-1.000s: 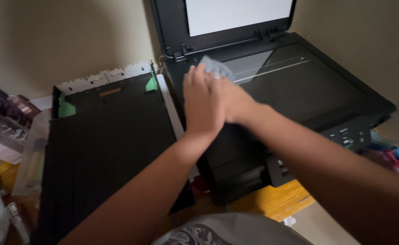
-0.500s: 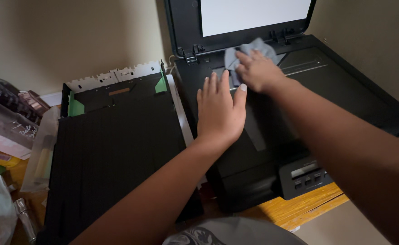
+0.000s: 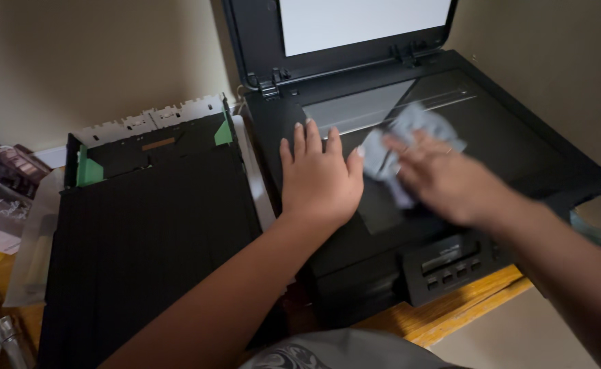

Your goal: The person wipes the glass surface and lid of an open printer using a gray cloth. They repeatedly rub the glass platen and the underside of the lid, moving the cloth across the surface in multiple passes.

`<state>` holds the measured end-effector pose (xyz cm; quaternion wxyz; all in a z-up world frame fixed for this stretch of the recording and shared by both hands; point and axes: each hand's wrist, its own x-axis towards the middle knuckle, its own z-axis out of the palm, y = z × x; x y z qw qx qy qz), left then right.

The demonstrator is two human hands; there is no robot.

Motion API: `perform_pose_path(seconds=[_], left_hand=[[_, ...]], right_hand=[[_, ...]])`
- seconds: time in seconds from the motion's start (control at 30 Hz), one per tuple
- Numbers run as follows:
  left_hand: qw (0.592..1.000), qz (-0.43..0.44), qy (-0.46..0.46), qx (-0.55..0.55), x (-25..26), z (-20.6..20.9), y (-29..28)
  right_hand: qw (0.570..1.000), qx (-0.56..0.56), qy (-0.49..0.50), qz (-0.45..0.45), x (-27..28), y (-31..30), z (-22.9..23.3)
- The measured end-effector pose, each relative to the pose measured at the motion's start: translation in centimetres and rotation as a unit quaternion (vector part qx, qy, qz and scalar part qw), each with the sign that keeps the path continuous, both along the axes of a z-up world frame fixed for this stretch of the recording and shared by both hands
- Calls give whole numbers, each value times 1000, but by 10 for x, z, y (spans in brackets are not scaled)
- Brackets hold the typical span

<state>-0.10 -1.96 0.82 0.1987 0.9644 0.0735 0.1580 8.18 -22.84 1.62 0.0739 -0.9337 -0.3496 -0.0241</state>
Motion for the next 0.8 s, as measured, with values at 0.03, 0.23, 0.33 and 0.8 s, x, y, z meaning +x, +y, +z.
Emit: perform_pose_path(seconds=[0.03,0.23,0.33,0.8], left_hand=[[1000,-1,11,20,1,-1,-2],[999,3,24,45,3,-1,-5],[998,-4,37,41,3,1,-3],[996,-18,59,60,-4,5,2]], right_hand=[[1000,7,-9,-11,15,-2,3],[998,11,-21,-58,59,53,-6],[996,28,-53,61,29,64,-14],[994,3,-37,-106,80,17,-5]])
